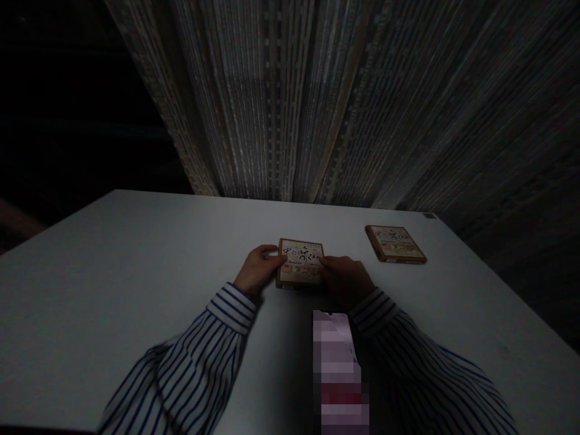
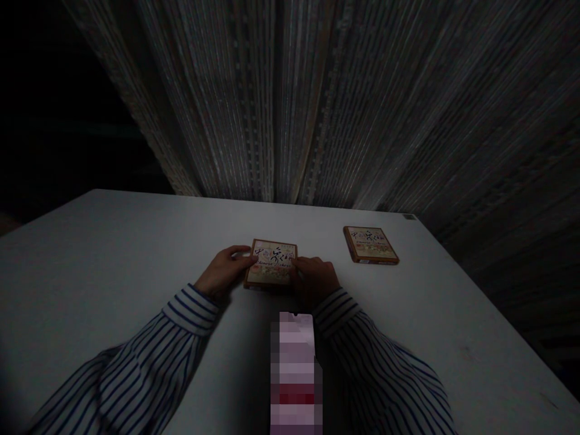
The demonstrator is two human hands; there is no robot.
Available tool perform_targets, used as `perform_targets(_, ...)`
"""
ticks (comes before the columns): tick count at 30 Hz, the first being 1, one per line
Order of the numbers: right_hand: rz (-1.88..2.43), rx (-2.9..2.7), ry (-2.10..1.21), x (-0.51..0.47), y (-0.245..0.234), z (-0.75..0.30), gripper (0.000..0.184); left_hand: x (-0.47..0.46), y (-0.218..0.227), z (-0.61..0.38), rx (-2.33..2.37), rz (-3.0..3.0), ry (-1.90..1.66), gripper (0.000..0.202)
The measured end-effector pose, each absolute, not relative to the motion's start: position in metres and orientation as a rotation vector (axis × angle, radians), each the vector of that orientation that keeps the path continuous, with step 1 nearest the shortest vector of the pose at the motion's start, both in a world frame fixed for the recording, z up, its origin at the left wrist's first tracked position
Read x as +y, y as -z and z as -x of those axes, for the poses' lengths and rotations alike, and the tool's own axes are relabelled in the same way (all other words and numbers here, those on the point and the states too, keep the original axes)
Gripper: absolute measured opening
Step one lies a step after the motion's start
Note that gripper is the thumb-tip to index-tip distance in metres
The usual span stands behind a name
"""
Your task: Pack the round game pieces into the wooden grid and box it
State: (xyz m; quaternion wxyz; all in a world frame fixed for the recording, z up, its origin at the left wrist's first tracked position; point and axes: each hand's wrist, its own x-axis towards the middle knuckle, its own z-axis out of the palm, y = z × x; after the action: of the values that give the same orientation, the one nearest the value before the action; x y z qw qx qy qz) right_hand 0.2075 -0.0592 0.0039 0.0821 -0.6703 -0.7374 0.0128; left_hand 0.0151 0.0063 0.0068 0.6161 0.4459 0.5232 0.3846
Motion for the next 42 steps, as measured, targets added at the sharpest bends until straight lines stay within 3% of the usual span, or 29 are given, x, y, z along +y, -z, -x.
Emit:
perform_targets(13,1.975,-2.07,-0.089,-0.057,0.005,-0.211,0.034,0.002,-0.014,-0.018,1.171,-0.855,-0.91,0.04)
perform_targets(33,1.586,-1.209,-0.91,-0.051,0.005,-0.217,0.029,-0.003,-0.021,-0.017,1.088,-0.727,-0.935,0.041)
perform_targets(42,1.447,-0.926,-1.067,-0.048,0.014,-0.219,0.033,-0.002,-0.012,-0.016,0.901,-0.699,-0.907,0.024)
